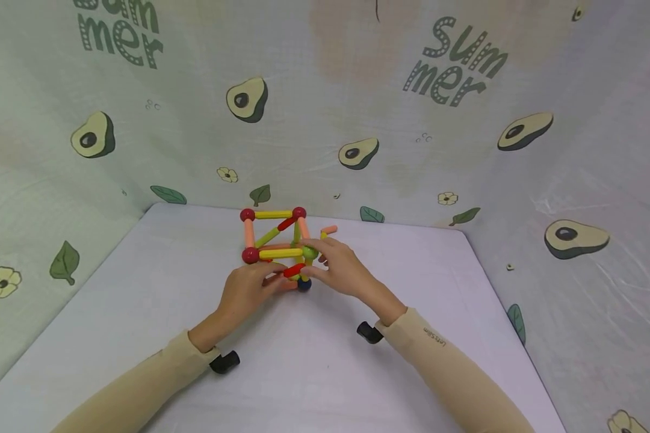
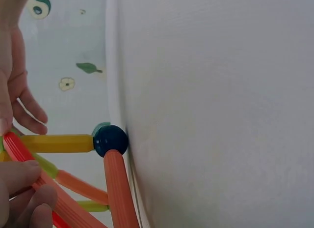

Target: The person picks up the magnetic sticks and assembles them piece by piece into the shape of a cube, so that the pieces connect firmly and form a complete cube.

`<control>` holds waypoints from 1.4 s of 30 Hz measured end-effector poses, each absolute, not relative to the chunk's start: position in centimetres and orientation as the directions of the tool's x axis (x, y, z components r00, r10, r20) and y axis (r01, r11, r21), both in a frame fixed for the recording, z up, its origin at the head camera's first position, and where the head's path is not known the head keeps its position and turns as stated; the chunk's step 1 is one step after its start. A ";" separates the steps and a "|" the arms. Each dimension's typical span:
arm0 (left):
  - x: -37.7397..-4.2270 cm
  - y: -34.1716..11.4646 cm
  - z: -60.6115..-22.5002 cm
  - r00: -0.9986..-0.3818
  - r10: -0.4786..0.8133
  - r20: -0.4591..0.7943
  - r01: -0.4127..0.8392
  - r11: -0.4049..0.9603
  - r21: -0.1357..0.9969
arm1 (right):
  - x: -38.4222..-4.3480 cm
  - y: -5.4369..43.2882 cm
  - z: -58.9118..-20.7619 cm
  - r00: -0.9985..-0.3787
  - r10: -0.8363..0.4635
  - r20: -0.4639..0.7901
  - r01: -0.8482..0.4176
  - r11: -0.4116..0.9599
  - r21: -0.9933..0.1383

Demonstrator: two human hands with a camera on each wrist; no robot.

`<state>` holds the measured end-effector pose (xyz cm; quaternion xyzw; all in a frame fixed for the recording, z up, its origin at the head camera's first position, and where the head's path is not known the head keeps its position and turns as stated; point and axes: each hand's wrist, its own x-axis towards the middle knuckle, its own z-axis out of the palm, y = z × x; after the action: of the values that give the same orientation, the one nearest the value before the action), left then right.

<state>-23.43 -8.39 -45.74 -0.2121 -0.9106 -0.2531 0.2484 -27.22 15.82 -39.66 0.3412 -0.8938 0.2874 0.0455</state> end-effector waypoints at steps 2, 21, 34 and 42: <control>-23.4 -8.4 -45.8 -0.783 0.252 0.569 0.510 0.784 0.354 | -27.3 15.5 -39.9 -0.764 -0.571 0.301 -0.639 0.599 -0.483; -23.4 -9.2 -46.0 -0.776 0.208 0.596 0.490 0.793 0.362 | -26.8 13.5 -41.9 -0.684 -0.517 0.515 -0.726 0.557 -0.404; -22.1 -10.7 -44.5 -0.681 0.264 0.683 0.567 0.780 0.264 | -26.9 13.5 -41.9 -0.671 -0.520 0.529 -0.736 0.558 -0.385; -23.6 -14.1 -41.3 -0.595 0.271 0.757 0.649 0.717 0.254 | -27.1 14.0 -41.8 -0.684 -0.513 0.519 -0.718 0.597 -0.357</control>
<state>-23.62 -14.12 -41.29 -0.2694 -0.8535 -0.2624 0.3606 -27.11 13.97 -41.76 0.3521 -0.8742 0.2787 0.1846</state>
